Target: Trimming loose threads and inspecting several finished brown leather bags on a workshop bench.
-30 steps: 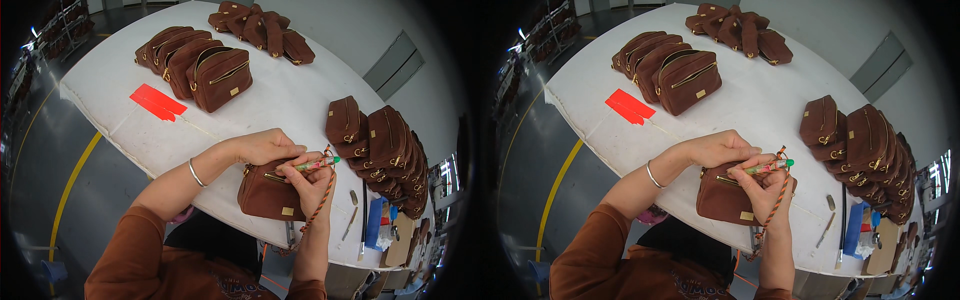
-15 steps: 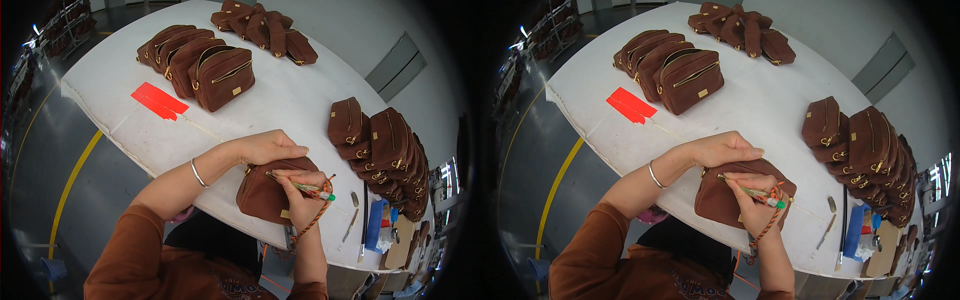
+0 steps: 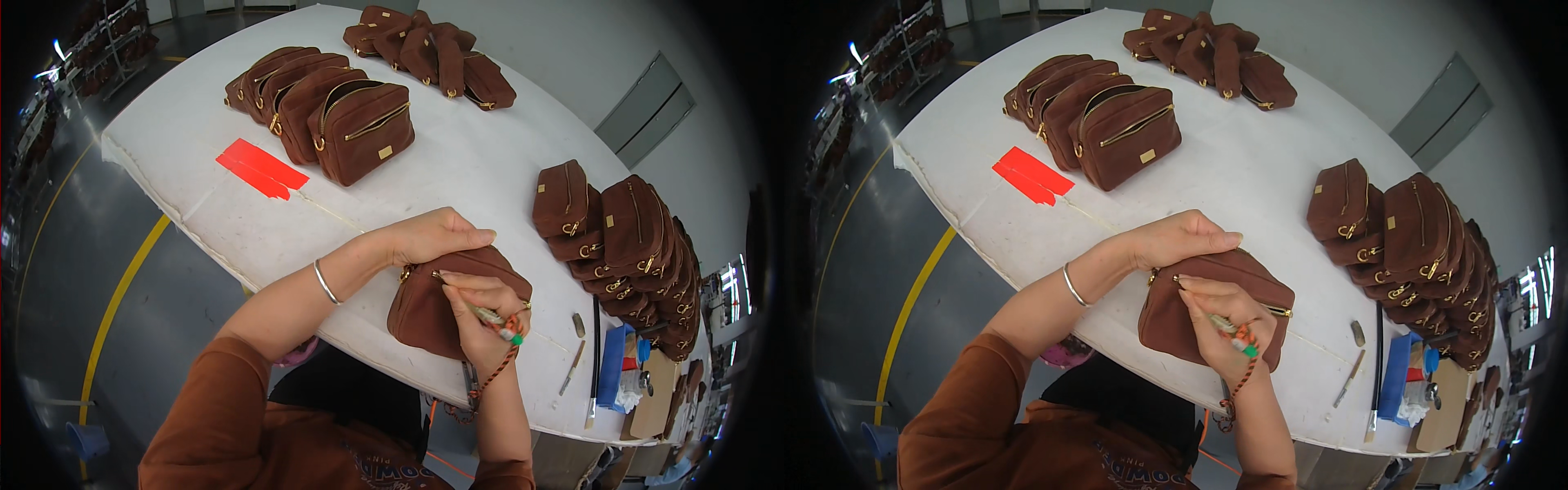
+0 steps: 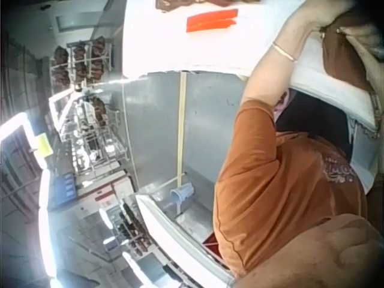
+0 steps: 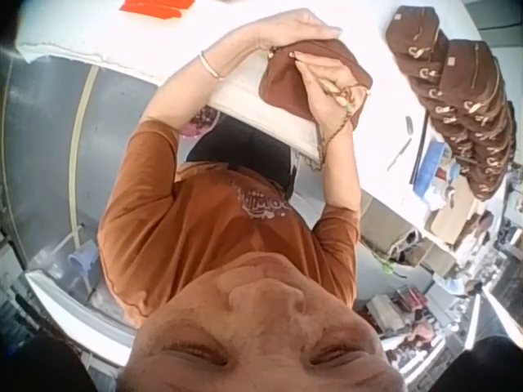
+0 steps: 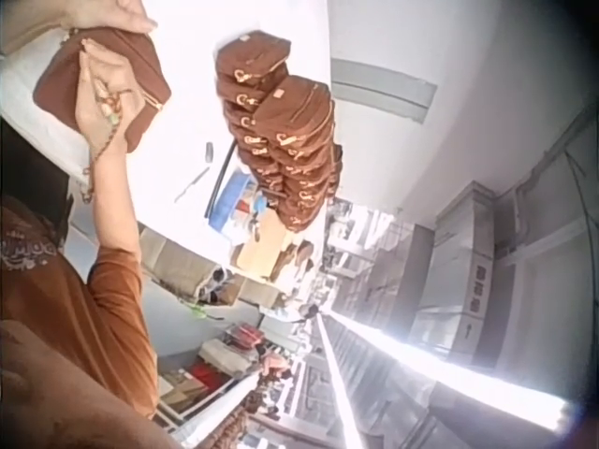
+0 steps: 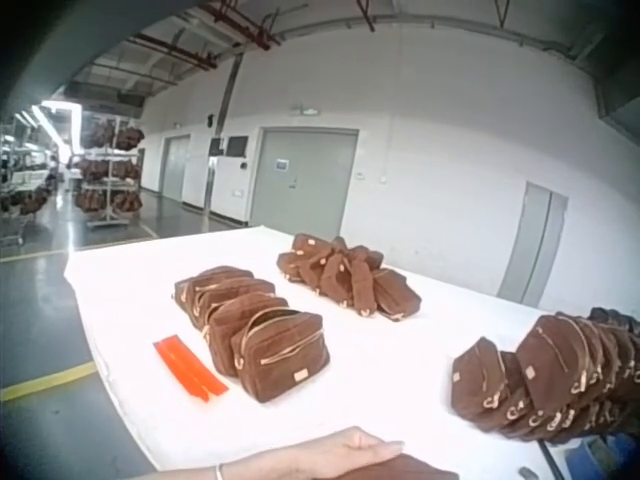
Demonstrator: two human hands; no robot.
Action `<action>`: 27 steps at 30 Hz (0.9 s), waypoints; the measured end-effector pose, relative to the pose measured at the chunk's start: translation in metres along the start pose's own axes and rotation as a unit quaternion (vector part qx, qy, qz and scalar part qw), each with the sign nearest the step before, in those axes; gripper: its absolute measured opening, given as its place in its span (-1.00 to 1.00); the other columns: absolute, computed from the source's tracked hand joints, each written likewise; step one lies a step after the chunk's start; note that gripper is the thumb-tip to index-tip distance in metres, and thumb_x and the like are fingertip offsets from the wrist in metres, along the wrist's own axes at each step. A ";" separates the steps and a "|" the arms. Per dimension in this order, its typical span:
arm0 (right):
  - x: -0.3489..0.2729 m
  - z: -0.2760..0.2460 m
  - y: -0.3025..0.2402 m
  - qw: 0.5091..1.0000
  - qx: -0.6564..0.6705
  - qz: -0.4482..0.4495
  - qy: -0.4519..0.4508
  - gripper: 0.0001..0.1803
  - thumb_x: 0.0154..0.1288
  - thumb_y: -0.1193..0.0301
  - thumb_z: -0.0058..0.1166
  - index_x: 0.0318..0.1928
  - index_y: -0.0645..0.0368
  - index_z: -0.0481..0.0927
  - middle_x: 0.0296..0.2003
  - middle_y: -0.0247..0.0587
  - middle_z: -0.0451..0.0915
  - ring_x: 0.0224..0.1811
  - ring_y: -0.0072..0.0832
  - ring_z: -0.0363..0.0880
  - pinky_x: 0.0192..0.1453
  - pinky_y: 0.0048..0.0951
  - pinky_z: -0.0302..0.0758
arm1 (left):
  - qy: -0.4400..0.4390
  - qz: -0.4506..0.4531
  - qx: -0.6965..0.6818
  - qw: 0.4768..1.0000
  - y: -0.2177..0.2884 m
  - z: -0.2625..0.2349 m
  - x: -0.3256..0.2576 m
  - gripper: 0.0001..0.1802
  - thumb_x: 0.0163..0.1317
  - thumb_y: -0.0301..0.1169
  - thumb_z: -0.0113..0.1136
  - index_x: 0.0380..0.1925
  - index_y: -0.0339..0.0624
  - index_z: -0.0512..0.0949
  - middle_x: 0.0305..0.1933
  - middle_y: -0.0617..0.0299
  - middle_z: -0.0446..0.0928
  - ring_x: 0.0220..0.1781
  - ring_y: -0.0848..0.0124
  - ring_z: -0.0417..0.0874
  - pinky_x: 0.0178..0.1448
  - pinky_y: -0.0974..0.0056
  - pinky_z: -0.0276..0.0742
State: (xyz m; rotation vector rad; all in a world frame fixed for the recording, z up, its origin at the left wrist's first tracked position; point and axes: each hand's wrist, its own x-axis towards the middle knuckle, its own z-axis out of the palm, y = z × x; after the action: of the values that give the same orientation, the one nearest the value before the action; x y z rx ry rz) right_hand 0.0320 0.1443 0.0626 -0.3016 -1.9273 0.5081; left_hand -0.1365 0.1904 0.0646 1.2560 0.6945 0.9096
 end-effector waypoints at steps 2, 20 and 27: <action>0.001 -0.007 -0.005 0.987 0.066 0.147 0.024 -0.78 0.19 0.68 0.24 -0.34 0.26 0.42 -0.29 0.02 0.70 -0.28 -0.37 0.72 -0.17 -0.44 0.66 | -0.002 0.001 0.003 1.000 0.001 0.002 -0.001 -0.56 0.44 -0.10 0.07 -0.36 -0.25 0.69 -0.37 0.39 0.63 -0.35 0.70 0.48 -0.24 0.47 0.47; 0.010 -0.011 -0.005 0.955 0.175 0.237 0.038 -0.79 0.21 0.71 0.19 -0.30 0.28 0.40 -0.31 0.05 0.66 -0.25 -0.37 0.69 -0.10 -0.46 0.63 | -0.014 0.011 0.001 1.000 0.001 -0.001 -0.003 -0.56 0.43 -0.12 0.09 -0.32 -0.31 0.69 -0.36 0.36 0.64 -0.37 0.68 0.49 -0.27 0.47 0.47; 0.022 -0.060 0.010 0.890 0.210 0.287 0.284 -0.82 0.47 0.35 -0.03 -0.22 0.23 0.44 -0.57 -0.23 0.53 -0.61 -0.58 0.48 -0.51 -0.53 0.51 | 0.161 0.099 -0.126 0.974 0.012 -0.014 0.001 -0.60 0.40 -0.19 0.14 -0.01 -0.33 0.58 -0.10 0.22 0.65 -0.17 0.56 0.65 -0.06 0.40 0.60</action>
State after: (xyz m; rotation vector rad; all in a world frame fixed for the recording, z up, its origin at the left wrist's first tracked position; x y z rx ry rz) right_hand 0.0782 0.1749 0.0957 -0.6607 -1.0977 1.0741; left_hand -0.1505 0.1990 0.0731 0.9710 0.6877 1.3429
